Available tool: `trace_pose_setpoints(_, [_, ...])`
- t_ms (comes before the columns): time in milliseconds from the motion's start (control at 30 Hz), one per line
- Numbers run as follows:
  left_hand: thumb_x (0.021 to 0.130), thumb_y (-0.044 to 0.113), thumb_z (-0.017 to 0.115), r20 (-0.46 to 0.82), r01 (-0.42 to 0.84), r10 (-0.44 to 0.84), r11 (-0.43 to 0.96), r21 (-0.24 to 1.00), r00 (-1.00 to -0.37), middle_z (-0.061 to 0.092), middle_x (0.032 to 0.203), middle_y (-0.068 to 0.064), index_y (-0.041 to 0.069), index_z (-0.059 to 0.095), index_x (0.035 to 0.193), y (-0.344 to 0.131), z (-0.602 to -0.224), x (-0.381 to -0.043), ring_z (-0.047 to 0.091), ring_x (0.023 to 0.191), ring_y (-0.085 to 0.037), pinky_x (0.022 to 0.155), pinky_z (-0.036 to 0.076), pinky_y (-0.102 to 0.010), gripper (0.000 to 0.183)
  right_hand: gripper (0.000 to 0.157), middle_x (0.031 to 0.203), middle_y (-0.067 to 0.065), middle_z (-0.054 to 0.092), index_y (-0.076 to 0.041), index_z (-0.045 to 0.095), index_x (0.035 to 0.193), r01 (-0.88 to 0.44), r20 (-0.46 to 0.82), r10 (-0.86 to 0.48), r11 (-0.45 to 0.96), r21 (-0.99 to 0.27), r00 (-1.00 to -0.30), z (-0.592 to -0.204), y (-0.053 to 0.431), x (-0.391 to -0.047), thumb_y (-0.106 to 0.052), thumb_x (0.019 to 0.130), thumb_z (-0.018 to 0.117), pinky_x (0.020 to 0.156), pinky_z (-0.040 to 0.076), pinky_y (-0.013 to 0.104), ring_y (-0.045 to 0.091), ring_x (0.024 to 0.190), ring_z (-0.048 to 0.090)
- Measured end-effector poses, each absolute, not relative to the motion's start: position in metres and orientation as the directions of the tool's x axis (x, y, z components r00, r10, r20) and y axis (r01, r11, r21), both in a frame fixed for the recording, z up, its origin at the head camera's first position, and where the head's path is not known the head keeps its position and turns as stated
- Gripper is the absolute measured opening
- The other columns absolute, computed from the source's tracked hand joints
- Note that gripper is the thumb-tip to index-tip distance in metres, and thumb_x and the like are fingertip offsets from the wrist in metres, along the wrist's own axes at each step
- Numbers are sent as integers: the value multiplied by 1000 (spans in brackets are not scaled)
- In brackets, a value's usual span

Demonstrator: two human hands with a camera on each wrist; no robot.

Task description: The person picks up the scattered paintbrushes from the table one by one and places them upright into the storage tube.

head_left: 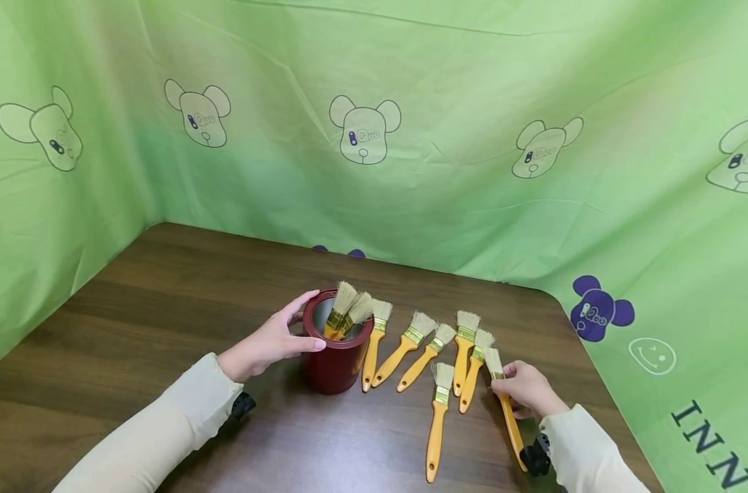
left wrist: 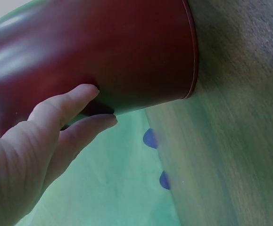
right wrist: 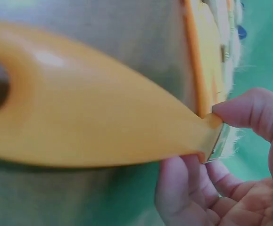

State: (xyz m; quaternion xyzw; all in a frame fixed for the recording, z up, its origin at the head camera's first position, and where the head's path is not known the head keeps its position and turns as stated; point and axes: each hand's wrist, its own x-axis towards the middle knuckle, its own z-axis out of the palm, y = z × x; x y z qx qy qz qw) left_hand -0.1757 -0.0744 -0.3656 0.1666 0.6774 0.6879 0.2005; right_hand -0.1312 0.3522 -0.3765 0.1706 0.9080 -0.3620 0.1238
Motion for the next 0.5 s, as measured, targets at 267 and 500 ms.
trace_pose_setpoints(267, [83,8,73,-39,-44,500,1,999,-865,30,140,-30,11,17,153,-76,-366,-175,61,99,-27,83,51,-39,90,46,74,8,54,12,36,120,331,-271,192,619,-712,-943,-344,349,-142,-7,85,59,52,52,30,14,59,52])
trace_pose_setpoints(500, [83,9,74,-35,-31,496,16,999,-868,30,142,-29,11,18,153,-74,-366,-176,55,109,-30,84,51,-38,90,55,95,14,50,11,32,133,277,-170,240,542,-793,-956,-322,341,-143,-7,87,56,61,56,33,12,68,57])
